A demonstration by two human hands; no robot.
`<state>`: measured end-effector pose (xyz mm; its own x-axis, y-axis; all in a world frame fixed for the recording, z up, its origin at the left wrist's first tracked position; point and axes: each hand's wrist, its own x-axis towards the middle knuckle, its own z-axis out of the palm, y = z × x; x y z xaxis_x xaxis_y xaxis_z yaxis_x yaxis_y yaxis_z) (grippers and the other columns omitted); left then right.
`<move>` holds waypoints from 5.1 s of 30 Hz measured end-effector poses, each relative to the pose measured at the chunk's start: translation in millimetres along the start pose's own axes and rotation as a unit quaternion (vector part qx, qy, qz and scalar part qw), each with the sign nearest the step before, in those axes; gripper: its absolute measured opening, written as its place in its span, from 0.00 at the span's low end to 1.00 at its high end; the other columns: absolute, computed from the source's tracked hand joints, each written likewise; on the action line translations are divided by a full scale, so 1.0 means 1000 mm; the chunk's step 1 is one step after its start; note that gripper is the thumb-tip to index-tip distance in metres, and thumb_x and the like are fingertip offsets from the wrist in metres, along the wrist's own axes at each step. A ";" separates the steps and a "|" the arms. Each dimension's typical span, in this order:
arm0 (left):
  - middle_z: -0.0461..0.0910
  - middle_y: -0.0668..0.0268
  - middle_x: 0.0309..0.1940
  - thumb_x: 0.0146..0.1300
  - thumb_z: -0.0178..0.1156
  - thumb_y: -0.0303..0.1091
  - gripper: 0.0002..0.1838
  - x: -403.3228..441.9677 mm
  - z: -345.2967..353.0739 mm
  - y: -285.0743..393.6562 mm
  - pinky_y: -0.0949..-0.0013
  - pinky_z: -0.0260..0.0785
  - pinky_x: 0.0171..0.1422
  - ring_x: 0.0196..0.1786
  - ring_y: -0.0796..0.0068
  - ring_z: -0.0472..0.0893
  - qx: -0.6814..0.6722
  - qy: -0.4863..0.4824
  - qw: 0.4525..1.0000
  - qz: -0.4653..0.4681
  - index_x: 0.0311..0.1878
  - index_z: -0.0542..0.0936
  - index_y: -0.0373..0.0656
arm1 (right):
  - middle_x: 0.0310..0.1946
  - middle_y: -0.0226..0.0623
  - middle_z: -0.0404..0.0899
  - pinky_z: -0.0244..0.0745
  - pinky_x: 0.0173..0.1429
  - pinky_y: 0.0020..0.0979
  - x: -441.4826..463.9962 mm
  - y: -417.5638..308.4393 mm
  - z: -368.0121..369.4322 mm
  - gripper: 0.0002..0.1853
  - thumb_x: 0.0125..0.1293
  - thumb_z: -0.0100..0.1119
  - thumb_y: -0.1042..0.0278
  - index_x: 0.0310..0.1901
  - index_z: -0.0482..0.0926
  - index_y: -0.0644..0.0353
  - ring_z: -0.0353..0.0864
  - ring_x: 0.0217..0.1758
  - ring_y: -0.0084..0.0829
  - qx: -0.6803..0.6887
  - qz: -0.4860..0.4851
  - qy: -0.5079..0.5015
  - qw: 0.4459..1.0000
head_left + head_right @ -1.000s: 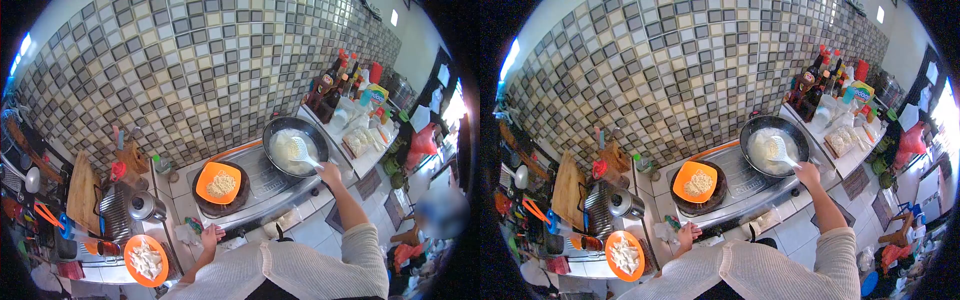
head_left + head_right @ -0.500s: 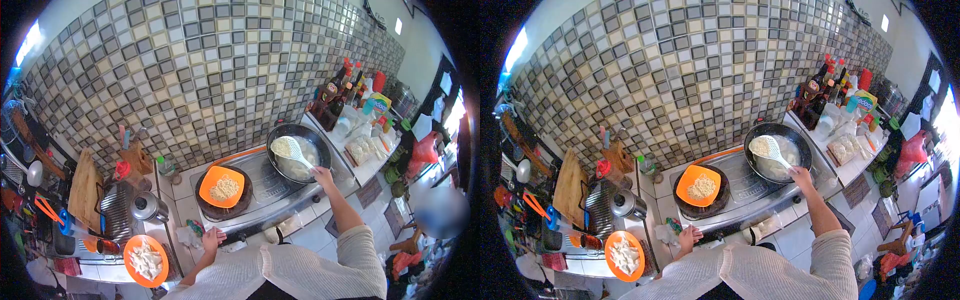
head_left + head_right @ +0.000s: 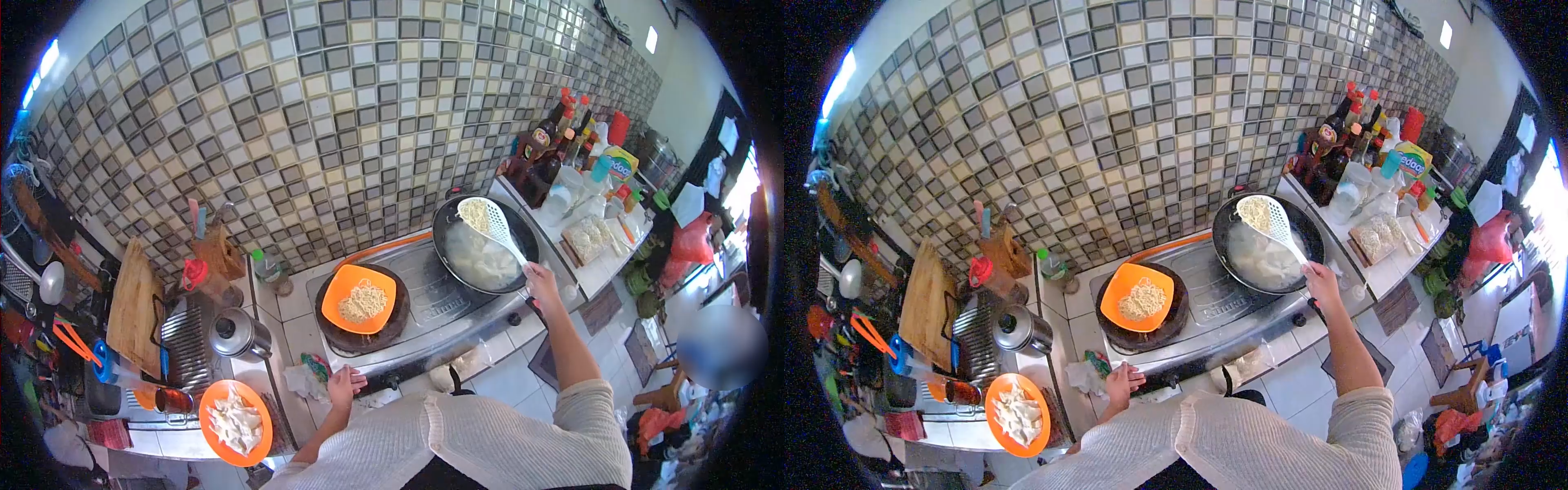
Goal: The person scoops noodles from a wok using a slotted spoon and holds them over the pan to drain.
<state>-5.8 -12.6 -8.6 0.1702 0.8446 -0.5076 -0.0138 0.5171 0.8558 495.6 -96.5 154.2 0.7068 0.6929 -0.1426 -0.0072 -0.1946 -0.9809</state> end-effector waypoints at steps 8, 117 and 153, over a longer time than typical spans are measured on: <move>0.83 0.58 0.25 0.69 0.45 0.46 0.21 -0.001 0.002 0.002 0.78 0.68 0.20 0.24 0.70 0.84 0.005 0.013 1.000 -0.003 0.34 0.77 0.37 | 0.18 0.27 0.74 0.63 0.22 0.26 0.004 0.029 -0.017 0.13 0.61 0.61 0.59 0.42 0.82 0.60 0.70 0.17 0.21 -0.184 -0.027 0.024 0.982; 0.83 0.58 0.25 0.70 0.44 0.47 0.22 0.000 0.000 0.000 0.78 0.68 0.20 0.24 0.71 0.83 0.016 -0.001 1.000 0.009 0.34 0.77 0.38 | 0.19 0.19 0.64 0.55 0.20 0.19 -0.077 0.058 0.049 0.12 0.66 0.56 0.61 0.44 0.78 0.60 0.60 0.17 0.12 0.018 -0.025 0.107 0.994; 0.83 0.57 0.25 0.69 0.44 0.46 0.21 -0.001 0.001 0.004 0.78 0.68 0.19 0.23 0.70 0.83 0.010 -0.002 1.000 -0.004 0.34 0.77 0.37 | 0.29 0.32 0.78 0.68 0.38 0.26 -0.055 0.047 -0.009 0.15 0.64 0.57 0.61 0.46 0.79 0.64 0.73 0.32 0.20 -0.158 -0.074 0.169 0.970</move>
<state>-5.3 -11.8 -4.3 0.1744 0.8396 -0.5145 0.0075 0.5214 0.8533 462.9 -149.5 117.5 0.8757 0.4723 0.1002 0.2911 -0.3509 -0.8900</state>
